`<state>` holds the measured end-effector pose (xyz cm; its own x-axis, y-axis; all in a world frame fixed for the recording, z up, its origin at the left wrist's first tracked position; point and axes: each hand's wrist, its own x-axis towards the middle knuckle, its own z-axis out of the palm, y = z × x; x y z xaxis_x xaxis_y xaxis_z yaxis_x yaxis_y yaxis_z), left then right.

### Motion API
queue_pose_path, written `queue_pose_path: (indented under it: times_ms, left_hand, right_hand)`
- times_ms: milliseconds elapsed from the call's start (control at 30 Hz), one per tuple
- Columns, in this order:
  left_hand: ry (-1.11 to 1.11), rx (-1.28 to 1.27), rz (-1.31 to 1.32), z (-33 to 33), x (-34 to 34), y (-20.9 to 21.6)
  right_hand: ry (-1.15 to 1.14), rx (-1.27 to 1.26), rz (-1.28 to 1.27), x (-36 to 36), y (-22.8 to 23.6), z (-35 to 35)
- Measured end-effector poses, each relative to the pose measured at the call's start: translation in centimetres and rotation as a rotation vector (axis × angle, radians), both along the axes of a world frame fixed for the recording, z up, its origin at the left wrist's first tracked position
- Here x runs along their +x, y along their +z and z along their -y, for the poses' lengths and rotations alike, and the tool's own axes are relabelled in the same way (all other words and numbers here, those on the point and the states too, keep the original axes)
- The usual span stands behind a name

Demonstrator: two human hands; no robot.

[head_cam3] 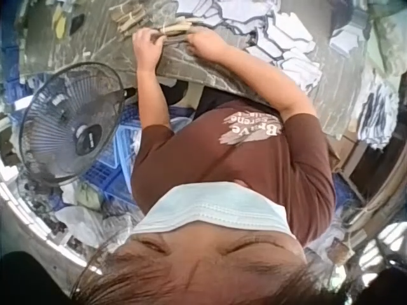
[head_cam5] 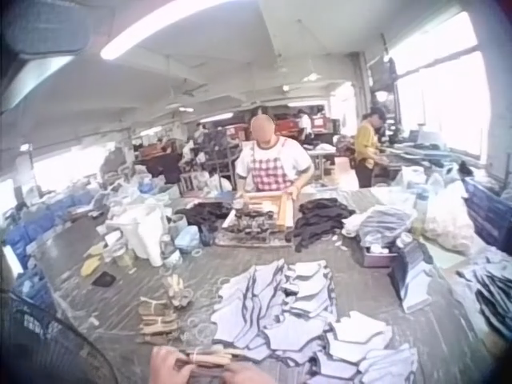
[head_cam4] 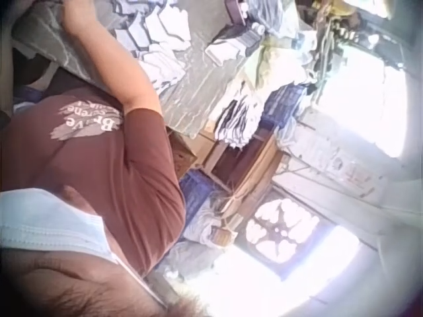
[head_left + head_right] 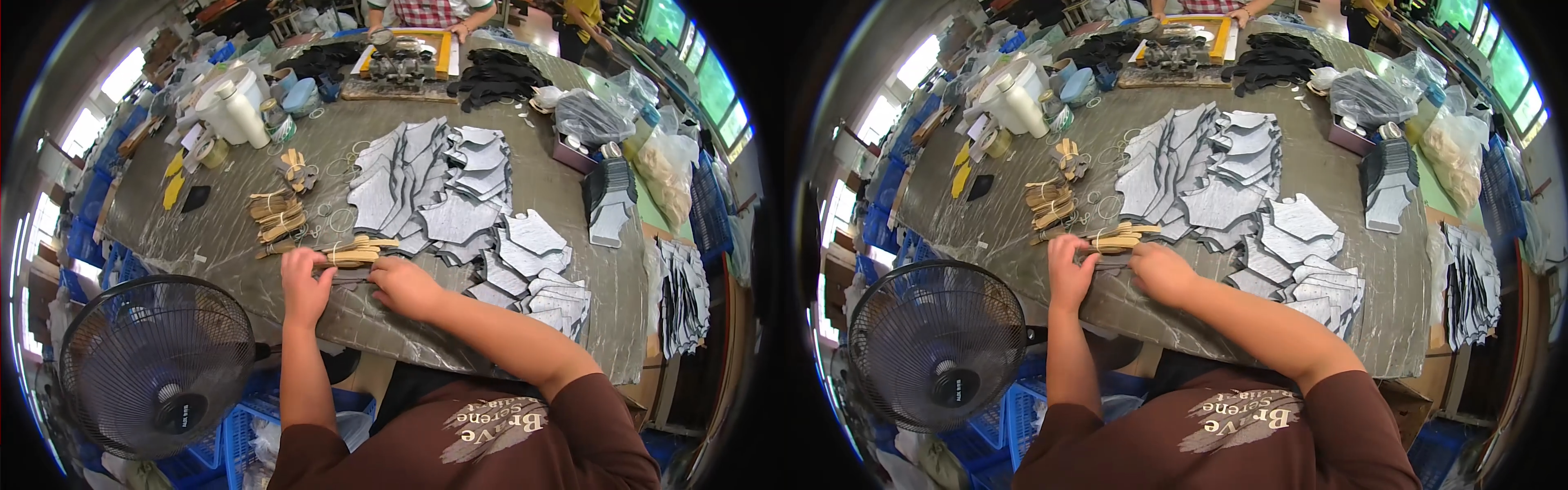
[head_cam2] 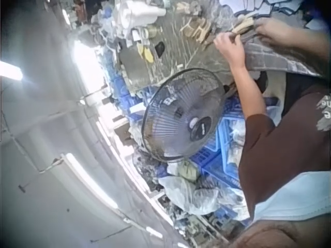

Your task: Apply markings or adhesive to shoe upper components using a small wooden tool.

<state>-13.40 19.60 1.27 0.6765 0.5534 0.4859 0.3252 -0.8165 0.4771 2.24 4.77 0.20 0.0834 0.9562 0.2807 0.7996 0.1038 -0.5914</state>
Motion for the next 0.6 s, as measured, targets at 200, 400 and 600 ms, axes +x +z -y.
queue_pose_path:
  times_ms: [200,400,600]
  left_hand:
    - [-0.089,-0.083,-0.019,0.6,-1.4,-0.7]
    - [-0.126,-0.221,-0.119,-0.9,-0.8,-1.4]
    - [-0.110,-0.452,-0.283,-0.9,-0.9,0.3]
  right_hand:
    - [-0.161,0.021,0.090,-1.9,-2.1,-3.3]
    - [-0.257,-0.040,0.152,-2.5,-1.3,-4.5]
    - [-0.247,-0.123,0.011,-2.6,-1.1,-4.4]
